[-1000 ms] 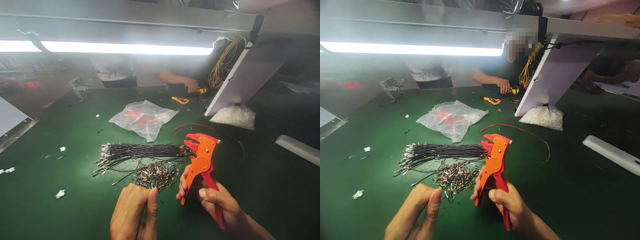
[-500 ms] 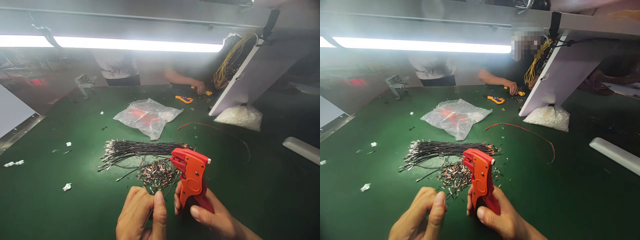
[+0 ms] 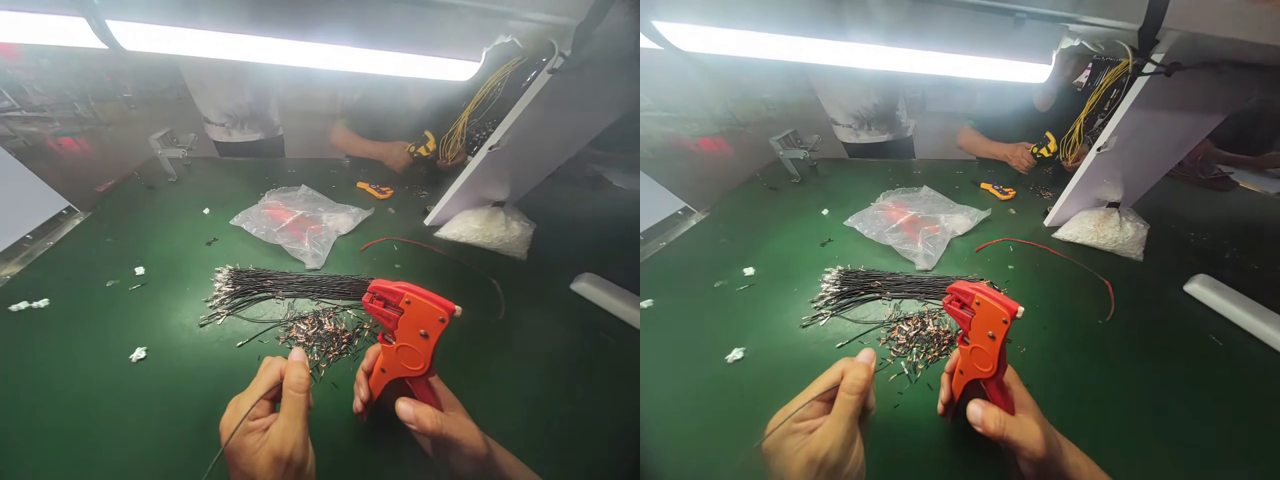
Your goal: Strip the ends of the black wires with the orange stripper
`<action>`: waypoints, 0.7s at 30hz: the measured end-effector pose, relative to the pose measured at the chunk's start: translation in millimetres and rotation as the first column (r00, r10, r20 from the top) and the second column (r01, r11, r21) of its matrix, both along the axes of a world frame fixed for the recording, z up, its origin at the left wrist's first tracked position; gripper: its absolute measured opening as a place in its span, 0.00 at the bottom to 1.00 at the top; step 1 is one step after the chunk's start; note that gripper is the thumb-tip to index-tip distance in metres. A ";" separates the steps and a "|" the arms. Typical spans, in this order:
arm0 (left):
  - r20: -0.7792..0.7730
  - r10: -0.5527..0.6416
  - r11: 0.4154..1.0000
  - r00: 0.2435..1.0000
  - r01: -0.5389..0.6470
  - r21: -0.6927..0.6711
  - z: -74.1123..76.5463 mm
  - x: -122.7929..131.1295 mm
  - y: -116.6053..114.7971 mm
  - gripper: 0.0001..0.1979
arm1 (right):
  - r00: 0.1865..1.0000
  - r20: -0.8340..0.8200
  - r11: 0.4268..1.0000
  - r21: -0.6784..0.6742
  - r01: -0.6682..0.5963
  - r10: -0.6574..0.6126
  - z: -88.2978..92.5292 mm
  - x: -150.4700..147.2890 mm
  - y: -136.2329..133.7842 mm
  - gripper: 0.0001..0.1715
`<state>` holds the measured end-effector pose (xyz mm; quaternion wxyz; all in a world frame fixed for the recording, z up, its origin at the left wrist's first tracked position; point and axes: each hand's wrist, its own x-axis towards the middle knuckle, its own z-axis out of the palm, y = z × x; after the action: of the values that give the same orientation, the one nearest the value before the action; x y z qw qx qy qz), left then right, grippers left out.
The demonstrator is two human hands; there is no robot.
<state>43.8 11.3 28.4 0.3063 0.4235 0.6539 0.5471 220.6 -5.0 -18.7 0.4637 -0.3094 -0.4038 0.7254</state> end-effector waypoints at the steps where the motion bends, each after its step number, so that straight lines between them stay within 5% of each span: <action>1: 0.040 -0.030 0.999 0.999 0.031 -0.017 -0.4 -2.5 1.8 0.26 | 1.000 0.003 1.000 -0.010 -0.008 0.008 0.0 -0.1 0.1 0.23; 5: 0.260 -0.209 0.976 0.943 0.218 -0.007 -8.2 -10.0 4.1 0.26 | 0.993 0.024 0.994 0.008 -0.112 0.111 -0.4 -3.7 1.3 0.22; 9: 0.341 -0.277 0.959 0.899 0.278 0.046 -12.3 -11.2 1.7 0.25 | 0.981 -0.054 0.983 -0.003 -0.186 0.185 -0.5 -9.6 1.7 0.20; 17: 0.363 -0.255 0.967 0.896 0.244 0.077 -3.2 4.9 -5.0 0.25 | 0.968 -0.174 0.971 -0.125 -0.205 0.182 3.1 -15.9 -2.4 0.23; 21: 0.282 -0.151 0.987 0.947 0.127 0.101 -0.9 16.5 -12.2 0.26 | 0.967 -0.200 0.967 -0.170 -0.190 0.155 2.9 -18.4 -4.2 0.22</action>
<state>60.3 -0.9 27.6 0.4187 0.3963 0.5476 0.6064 202.2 -9.1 -15.7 0.4028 -0.2463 -0.3143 0.8236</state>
